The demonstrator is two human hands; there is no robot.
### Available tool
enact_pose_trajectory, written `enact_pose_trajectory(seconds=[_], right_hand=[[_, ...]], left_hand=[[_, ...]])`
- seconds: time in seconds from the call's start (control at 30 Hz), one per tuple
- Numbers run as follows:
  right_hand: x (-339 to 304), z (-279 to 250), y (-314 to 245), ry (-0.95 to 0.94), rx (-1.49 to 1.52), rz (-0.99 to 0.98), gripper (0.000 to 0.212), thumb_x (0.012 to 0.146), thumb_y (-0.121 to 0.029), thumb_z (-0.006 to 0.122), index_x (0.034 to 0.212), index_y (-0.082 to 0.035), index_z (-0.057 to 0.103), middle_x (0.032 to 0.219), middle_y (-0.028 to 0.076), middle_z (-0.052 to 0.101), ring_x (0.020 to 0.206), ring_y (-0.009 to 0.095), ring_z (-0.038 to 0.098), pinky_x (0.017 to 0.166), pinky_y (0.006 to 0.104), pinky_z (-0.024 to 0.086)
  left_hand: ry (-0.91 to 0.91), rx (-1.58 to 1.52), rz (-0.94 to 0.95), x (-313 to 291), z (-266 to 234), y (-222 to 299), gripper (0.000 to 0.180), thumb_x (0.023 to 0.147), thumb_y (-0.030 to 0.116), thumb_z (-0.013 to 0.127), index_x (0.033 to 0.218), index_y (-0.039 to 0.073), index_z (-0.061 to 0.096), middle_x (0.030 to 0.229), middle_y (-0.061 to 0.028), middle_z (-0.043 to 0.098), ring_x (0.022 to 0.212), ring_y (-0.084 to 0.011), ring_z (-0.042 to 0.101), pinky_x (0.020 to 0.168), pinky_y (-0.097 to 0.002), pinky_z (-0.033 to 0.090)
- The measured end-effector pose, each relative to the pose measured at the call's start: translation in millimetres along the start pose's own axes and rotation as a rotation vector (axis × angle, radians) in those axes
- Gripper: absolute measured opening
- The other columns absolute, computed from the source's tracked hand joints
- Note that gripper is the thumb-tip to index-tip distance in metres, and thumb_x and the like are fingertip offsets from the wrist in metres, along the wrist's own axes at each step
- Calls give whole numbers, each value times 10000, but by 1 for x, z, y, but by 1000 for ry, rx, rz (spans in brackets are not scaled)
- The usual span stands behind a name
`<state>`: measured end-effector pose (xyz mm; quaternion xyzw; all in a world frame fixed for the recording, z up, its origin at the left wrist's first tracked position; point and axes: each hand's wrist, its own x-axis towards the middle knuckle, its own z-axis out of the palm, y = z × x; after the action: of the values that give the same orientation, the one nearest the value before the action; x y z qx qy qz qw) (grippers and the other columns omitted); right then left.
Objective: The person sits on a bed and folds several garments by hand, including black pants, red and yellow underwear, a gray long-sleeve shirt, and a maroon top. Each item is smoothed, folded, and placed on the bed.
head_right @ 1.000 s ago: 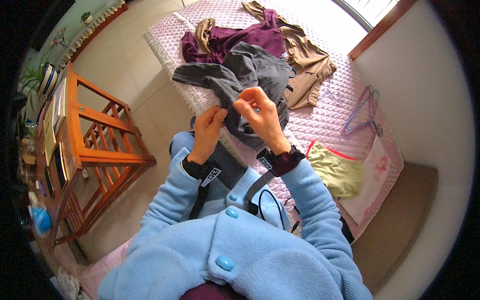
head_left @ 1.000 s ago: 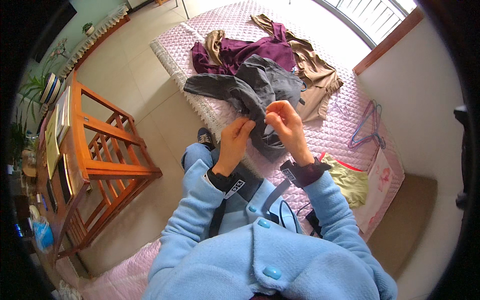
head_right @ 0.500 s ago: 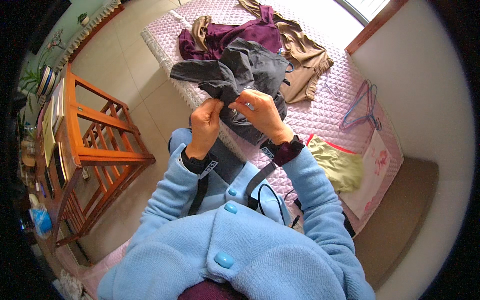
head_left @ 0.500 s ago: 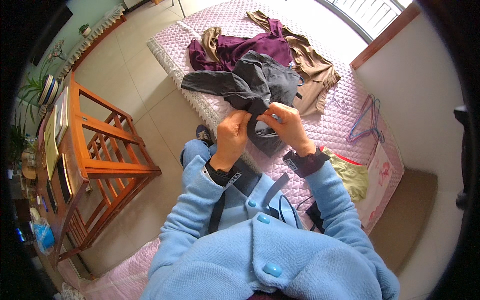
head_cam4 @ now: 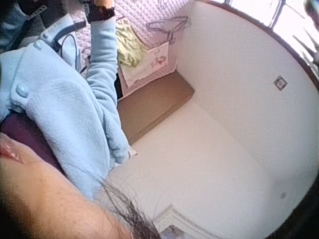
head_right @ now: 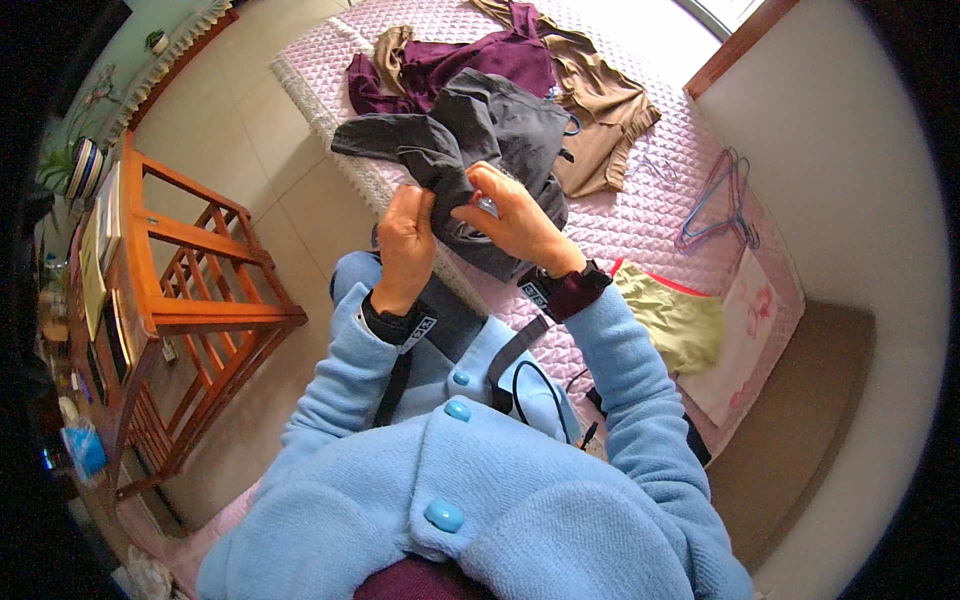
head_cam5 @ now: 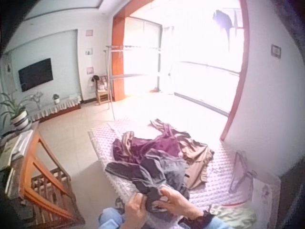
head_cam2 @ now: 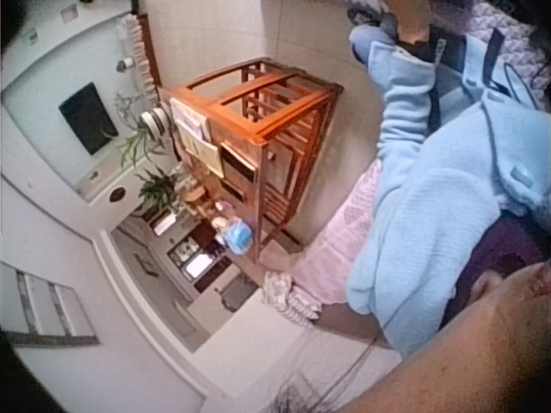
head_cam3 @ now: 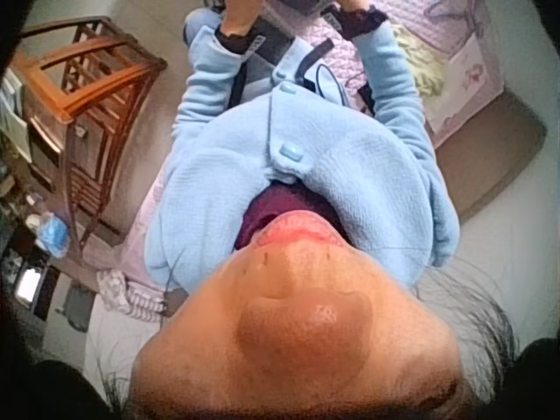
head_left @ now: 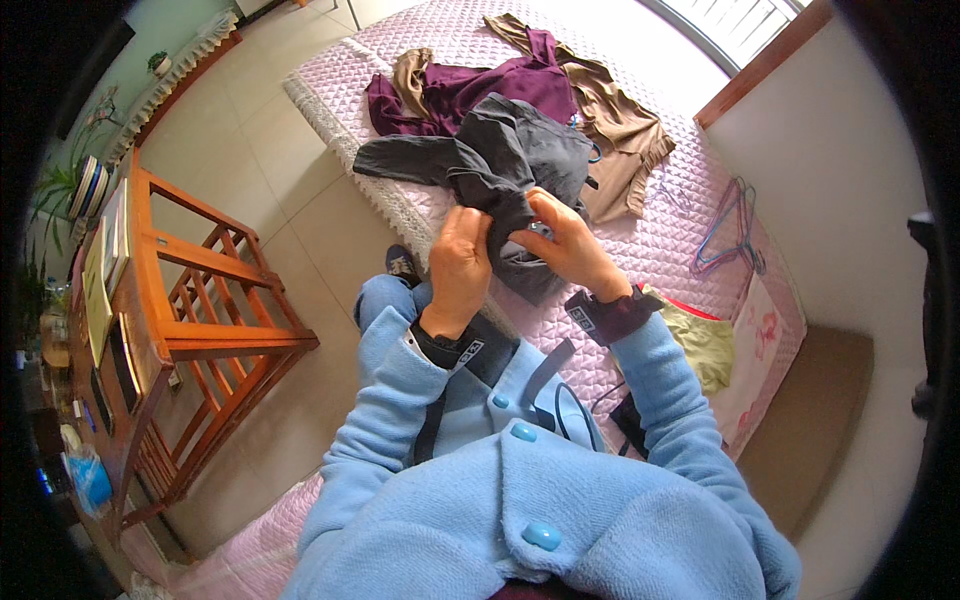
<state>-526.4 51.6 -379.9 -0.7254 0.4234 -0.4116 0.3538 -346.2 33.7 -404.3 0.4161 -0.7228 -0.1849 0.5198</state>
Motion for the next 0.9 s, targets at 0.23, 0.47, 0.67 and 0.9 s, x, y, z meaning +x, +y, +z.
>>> enact_pose_trajectory(seconds=[0.23, 0.47, 0.67, 0.9], right_hand=[[-5, -2, -14, 233, 778, 444, 86, 914, -101, 558, 911, -92, 472, 824, -38, 494, 760, 49, 483, 688, 207, 418], [-11, -22, -30, -221, 8, 367, 347, 810, -141, 680, 1094, -34, 511, 797, 83, 608, 714, 149, 581, 644, 267, 448], [-9, -14, -13, 219, -380, 90, 318, 651, 73, 555, 946, -22, 627, 924, 151, 618, 901, 305, 627, 757, 326, 476], [-24, 9, -21, -37, 611, 308, 188, 868, -153, 575, 985, -6, 564, 900, -13, 591, 864, 40, 527, 751, 188, 420]], left_hand=[[-152, -1295, -820, 8, -15, -6, 237, 992, 214, 444, 933, 33, 585, 881, 9, 624, 770, -98, 595, 674, -266, 489], [-396, -1497, -762, 7, -38, 1, 189, 937, 256, 552, 886, 77, 581, 837, -29, 645, 757, -105, 626, 678, -249, 521], [-355, -100, -326, -8, -28, -18, 284, 753, 153, 743, 828, 27, 501, 681, -134, 558, 647, -244, 585, 608, -342, 458], [-102, -626, -557, -18, -16, -41, 61, 844, 38, 533, 864, 25, 589, 809, -97, 637, 737, -236, 623, 645, -341, 491]])
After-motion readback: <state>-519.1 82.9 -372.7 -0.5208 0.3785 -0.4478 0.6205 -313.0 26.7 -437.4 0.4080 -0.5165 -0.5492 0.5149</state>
